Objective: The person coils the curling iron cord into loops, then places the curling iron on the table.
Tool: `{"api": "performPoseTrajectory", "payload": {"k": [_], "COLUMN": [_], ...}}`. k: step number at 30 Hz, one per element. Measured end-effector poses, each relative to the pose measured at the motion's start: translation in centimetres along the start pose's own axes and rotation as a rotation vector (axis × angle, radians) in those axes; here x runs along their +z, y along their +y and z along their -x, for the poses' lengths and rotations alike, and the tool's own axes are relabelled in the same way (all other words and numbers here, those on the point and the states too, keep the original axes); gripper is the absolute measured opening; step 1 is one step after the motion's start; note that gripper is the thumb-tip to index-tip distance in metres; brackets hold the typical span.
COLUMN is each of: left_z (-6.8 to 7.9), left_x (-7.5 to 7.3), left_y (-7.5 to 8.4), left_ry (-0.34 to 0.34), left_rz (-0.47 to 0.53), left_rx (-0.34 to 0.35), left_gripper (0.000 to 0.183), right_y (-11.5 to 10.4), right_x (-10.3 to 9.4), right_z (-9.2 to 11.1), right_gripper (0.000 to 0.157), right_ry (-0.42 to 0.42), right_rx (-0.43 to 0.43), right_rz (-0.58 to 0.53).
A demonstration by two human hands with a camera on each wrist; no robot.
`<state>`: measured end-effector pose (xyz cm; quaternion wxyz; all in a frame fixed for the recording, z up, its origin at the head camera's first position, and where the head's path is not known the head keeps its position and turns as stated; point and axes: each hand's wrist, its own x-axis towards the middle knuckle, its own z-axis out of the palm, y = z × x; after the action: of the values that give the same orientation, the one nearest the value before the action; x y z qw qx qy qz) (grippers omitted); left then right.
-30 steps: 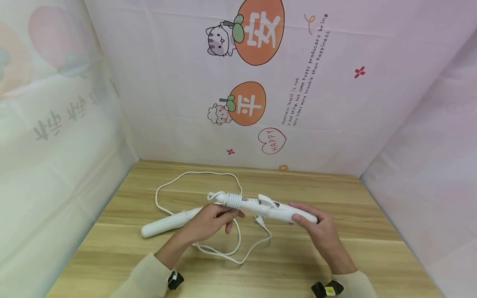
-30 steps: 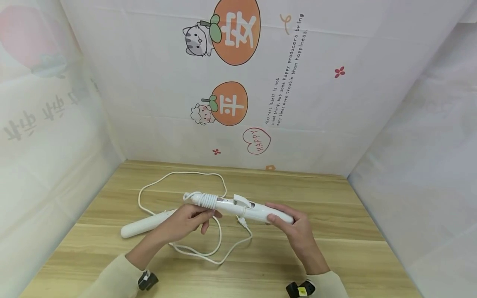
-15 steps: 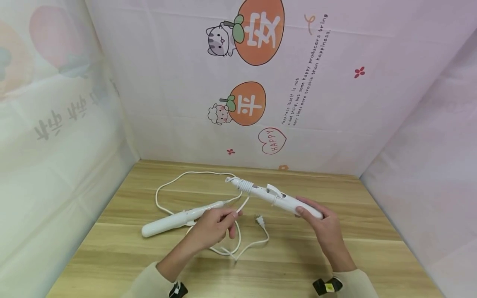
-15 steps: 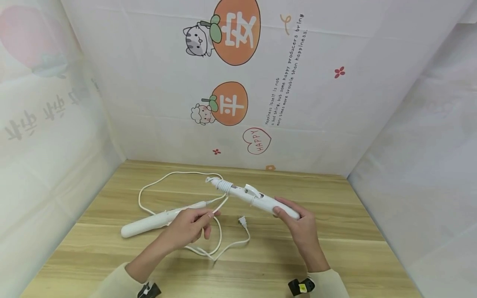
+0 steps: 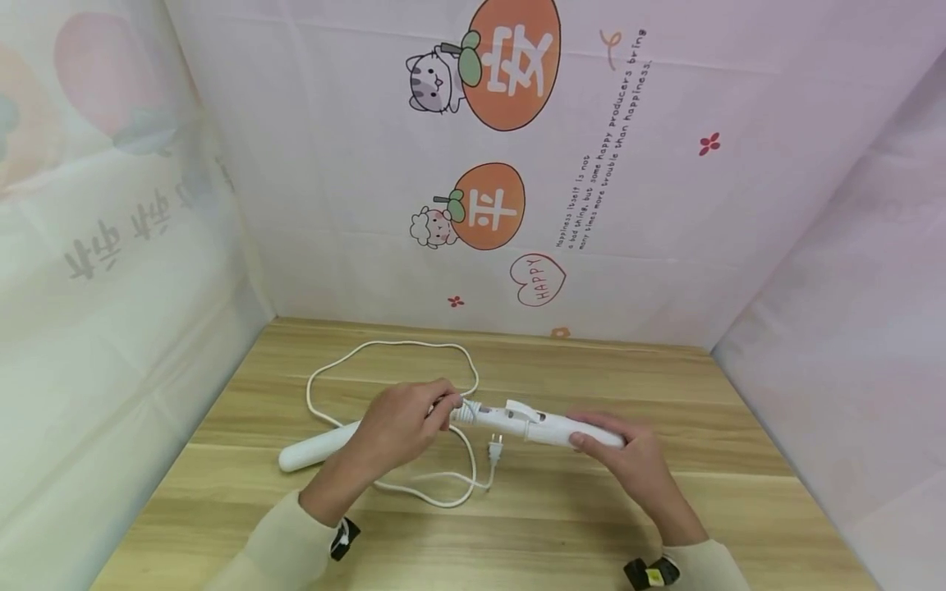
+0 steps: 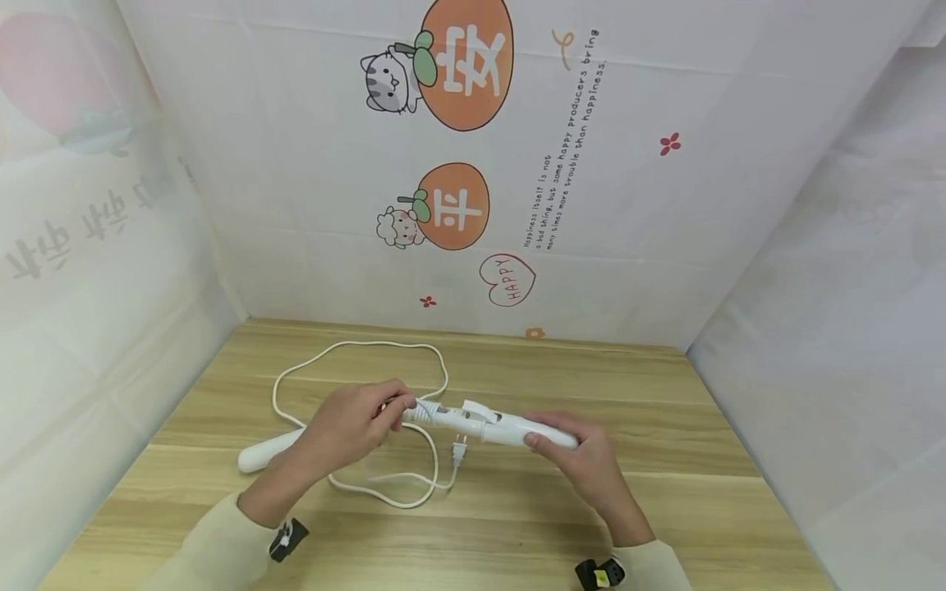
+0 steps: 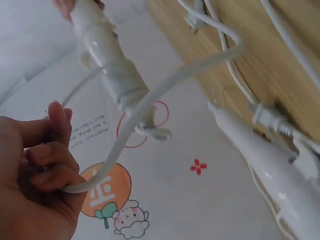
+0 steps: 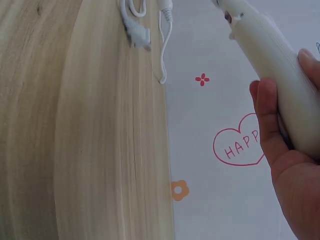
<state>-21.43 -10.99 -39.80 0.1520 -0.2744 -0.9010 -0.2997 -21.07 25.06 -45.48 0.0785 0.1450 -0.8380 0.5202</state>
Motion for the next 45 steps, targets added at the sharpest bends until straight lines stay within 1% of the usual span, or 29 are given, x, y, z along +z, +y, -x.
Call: {"api": "performPoseTrajectory", "payload": {"k": [2, 4, 6, 7, 10, 13, 15, 17, 20, 22, 23, 25, 26, 28, 30, 31, 33, 35, 37, 39, 41, 45], "left_z": [-0.3, -0.6, -0.8, -0.9, -1.0, -1.1, -1.3, -1.4, -1.5, -1.4, -1.4, -1.2, -1.1, -0.9, -0.6, -0.5, -0.2, 0.0, 0.2, 0.2, 0.3, 0.6], "left_x": [0.1, 0.2, 0.2, 0.2, 0.1, 0.0, -0.1, -0.1, 0.0, 0.1, 0.2, 0.5, 0.8, 1.5, 2.2, 2.6, 3.4, 4.0, 4.5, 4.9, 5.1, 5.1], "left_y": [-0.4, -0.8, -1.2, -1.4, -1.8, -2.1, -2.4, -2.8, -3.5, -3.8, -3.9, -4.1, -4.1, -4.2, -4.3, -4.3, -4.2, -4.0, -3.8, -3.7, -3.6, -3.5], "left_ry": [0.062, 0.090, 0.091, 0.084, 0.040, -0.020, -0.077, -0.161, -0.297, -0.361, -0.378, -0.386, -0.378, -0.339, -0.315, -0.313, -0.327, -0.344, -0.354, -0.359, -0.369, -0.391], "left_rz": [-0.123, -0.195, -0.224, -0.227, -0.203, -0.132, -0.060, 0.053, 0.260, 0.388, 0.438, 0.515, 0.546, 0.590, 0.655, 0.697, 0.759, 0.841, 0.893, 0.928, 0.954, 0.962], "left_rx": [0.088, 0.144, 0.175, 0.180, 0.179, 0.186, 0.182, 0.157, 0.077, 0.027, 0.011, 0.001, 0.007, 0.052, 0.063, 0.047, -0.019, -0.135, -0.228, -0.266, -0.286, -0.316], "left_gripper": [0.016, 0.015, 0.015, 0.015, 0.015, 0.016, 0.017, 0.019, 0.022, 0.025, 0.025, 0.027, 0.027, 0.023, 0.021, 0.021, 0.024, 0.028, 0.033, 0.034, 0.035, 0.036], "right_y": [0.1, 0.2, 0.1, 0.1, 0.1, 0.0, 0.0, -0.1, -0.1, -0.1, -0.2, -0.3, -0.3, -0.4, -0.5, -0.6, -0.9, -1.1, -1.4, -1.6, -1.7, -1.9], "right_x": [0.0, 0.1, 0.0, 0.0, -0.3, -0.5, -0.7, -0.7, -0.8, -0.9, -0.9, -0.9, -0.9, -0.9, -0.8, -0.7, -0.5, -0.2, 0.0, 0.2, 0.4, 0.7], "right_z": [0.2, 0.4, 0.6, 0.7, 0.9, 1.1, 1.2, 1.2, 1.3, 1.3, 1.3, 1.2, 1.2, 1.1, 0.9, 0.8, 0.6, 0.4, 0.2, 0.1, 0.0, -0.1], "right_gripper": [0.029, 0.029, 0.029, 0.029, 0.028, 0.028, 0.030, 0.032, 0.034, 0.034, 0.034, 0.034, 0.034, 0.036, 0.037, 0.037, 0.035, 0.032, 0.030, 0.029, 0.029, 0.030], "right_ry": [-0.039, -0.066, -0.086, -0.095, -0.123, -0.143, -0.155, -0.169, -0.190, -0.197, -0.198, -0.192, -0.188, -0.176, -0.154, -0.142, -0.108, -0.070, -0.036, -0.007, 0.010, 0.031], "right_rx": [-0.022, -0.028, -0.033, -0.043, -0.069, -0.091, -0.107, -0.121, -0.146, -0.141, -0.135, -0.116, -0.106, -0.092, -0.089, -0.085, -0.067, -0.038, -0.003, 0.023, 0.033, 0.032], "right_rz": [-0.029, -0.057, -0.075, -0.075, -0.091, -0.102, -0.125, -0.149, -0.201, -0.237, -0.252, -0.279, -0.293, -0.317, -0.334, -0.343, -0.345, -0.328, -0.305, -0.281, -0.264, -0.232]}}
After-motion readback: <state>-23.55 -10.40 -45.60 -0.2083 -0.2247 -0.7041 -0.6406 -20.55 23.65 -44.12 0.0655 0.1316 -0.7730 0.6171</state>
